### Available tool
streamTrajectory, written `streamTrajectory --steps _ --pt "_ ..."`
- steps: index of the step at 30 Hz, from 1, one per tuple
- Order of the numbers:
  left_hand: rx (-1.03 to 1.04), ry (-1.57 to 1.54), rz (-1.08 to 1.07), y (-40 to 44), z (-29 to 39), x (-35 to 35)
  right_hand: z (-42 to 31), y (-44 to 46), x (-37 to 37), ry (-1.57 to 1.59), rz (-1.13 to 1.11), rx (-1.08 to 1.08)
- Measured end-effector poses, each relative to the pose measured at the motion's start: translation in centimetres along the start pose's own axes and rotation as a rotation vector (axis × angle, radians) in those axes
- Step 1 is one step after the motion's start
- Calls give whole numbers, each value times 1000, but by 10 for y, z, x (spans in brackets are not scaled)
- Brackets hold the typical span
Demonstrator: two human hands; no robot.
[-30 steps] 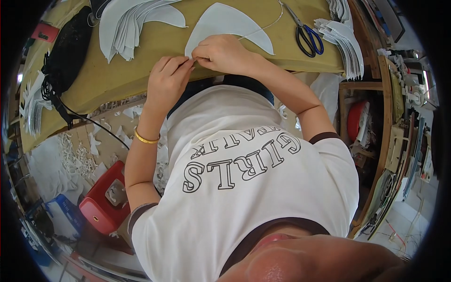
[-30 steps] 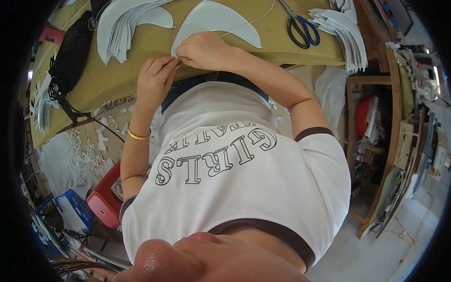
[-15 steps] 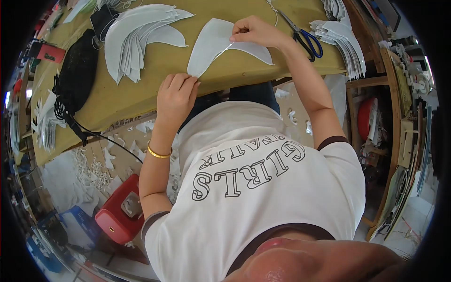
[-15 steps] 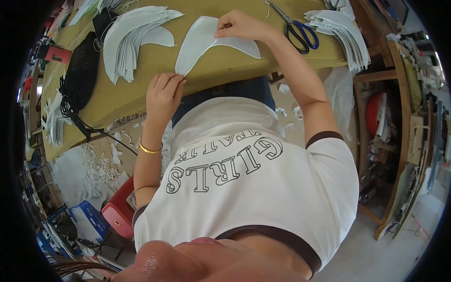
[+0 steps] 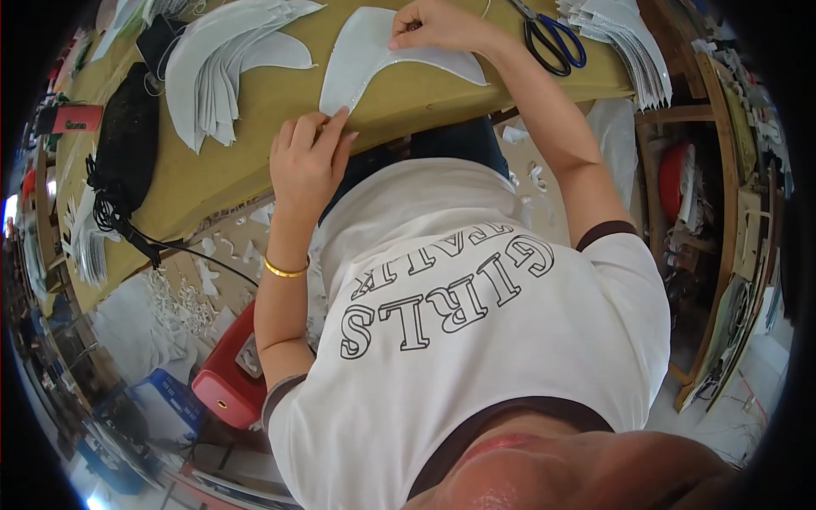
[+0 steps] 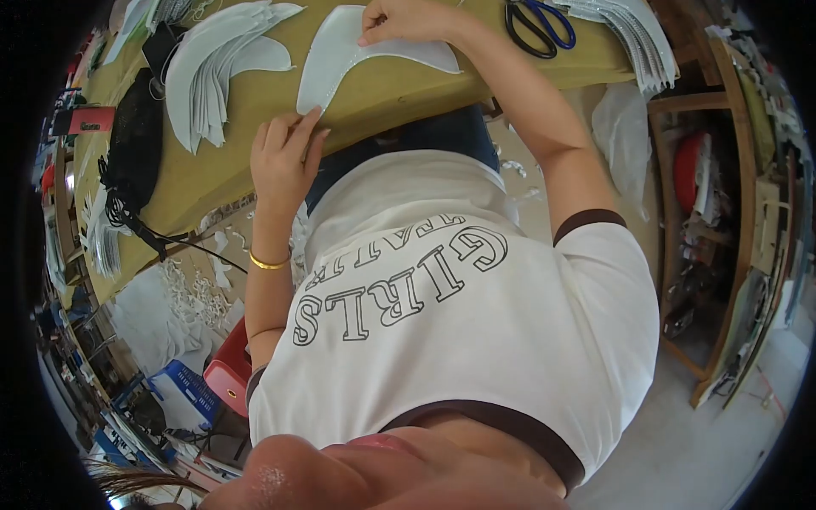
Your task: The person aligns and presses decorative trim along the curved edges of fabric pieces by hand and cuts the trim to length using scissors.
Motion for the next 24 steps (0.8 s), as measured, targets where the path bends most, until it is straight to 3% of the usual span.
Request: streamTrajectory --steps 12,21,24 --pt "-29 -96 57 4 -8 6 -7 -6 -3 17 -3 -4" --pt "-45 -71 93 0 -10 12 -71 -46 -10 -38 -132 -36" --pt "-48 -69 57 3 -7 8 -32 -18 -12 -102 30 27"
Point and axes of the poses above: each hand's wrist, its own y-axis towards the middle knuckle, its own x-axis out of the palm, z = x × y, the point moved 3 cm from there along y, towards the middle knuckle, and after that the axes turned 12 degrees about x, right-handed, at the moved point
